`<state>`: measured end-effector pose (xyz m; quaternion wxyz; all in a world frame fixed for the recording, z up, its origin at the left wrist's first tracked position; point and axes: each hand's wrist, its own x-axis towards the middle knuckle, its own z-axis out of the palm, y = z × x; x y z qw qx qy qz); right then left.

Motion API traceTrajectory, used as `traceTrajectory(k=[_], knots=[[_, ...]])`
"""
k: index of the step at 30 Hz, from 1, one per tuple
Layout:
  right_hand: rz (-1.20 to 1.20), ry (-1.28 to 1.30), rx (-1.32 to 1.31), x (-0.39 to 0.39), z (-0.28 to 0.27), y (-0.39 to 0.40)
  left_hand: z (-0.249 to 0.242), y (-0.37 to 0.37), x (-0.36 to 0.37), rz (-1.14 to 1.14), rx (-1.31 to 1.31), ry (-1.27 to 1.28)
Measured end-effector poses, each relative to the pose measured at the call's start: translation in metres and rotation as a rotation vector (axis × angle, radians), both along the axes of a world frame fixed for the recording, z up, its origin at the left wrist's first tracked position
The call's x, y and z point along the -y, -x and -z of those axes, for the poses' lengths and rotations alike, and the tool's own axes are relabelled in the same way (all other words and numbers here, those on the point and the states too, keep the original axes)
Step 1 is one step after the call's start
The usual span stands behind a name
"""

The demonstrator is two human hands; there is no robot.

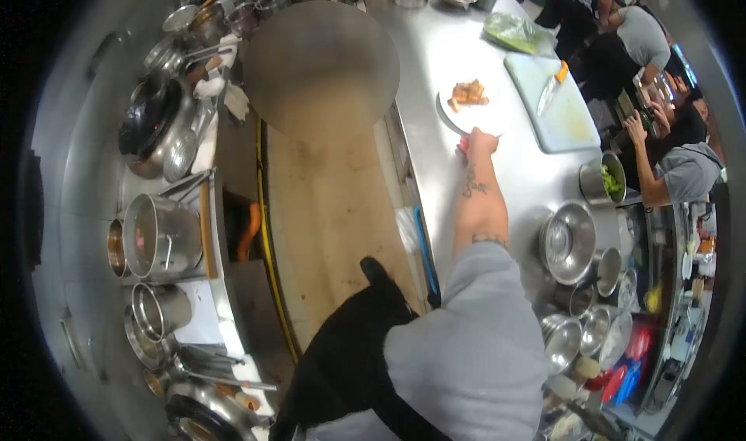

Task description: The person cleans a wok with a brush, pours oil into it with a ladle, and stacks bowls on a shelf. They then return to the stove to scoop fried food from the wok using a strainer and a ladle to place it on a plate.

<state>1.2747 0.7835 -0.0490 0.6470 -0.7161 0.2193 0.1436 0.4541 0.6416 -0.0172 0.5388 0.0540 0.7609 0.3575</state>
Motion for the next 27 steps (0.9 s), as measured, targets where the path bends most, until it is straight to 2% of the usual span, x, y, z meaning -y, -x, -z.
traceTrajectory(k=[1, 3, 6, 10, 14, 20, 23, 27], knots=[[-0.009, -0.002, -0.016, -0.004, 0.007, -0.007, 0.001, -0.005, -0.002, -0.011, 0.003, 0.001], [0.145, -0.163, -0.079, -0.004, 0.008, -0.012, 0.003, -0.013, -0.004, -0.027, 0.014, 0.001], [0.363, -0.243, 0.073, -0.009, -0.005, -0.002, 0.001, -0.016, -0.004, -0.05, 0.021, 0.0], [0.371, -0.351, 0.087, 0.004, -0.008, 0.005, 0.0, -0.012, 0.004, -0.092, 0.048, -0.011], [0.234, -0.429, 0.154, 0.023, 0.014, 0.012, -0.003, 0.0, 0.018, -0.145, 0.07, -0.036], [0.072, -0.29, 0.204, 0.057, 0.026, 0.058, -0.007, 0.043, 0.057, -0.208, 0.121, -0.091], [-0.086, -0.281, 0.225, 0.072, 0.012, 0.103, -0.006, 0.082, 0.092, -0.257, 0.167, -0.129], [-0.162, -0.342, 0.283, 0.084, -0.036, 0.209, -0.006, 0.168, 0.16, -0.354, 0.269, -0.208]])
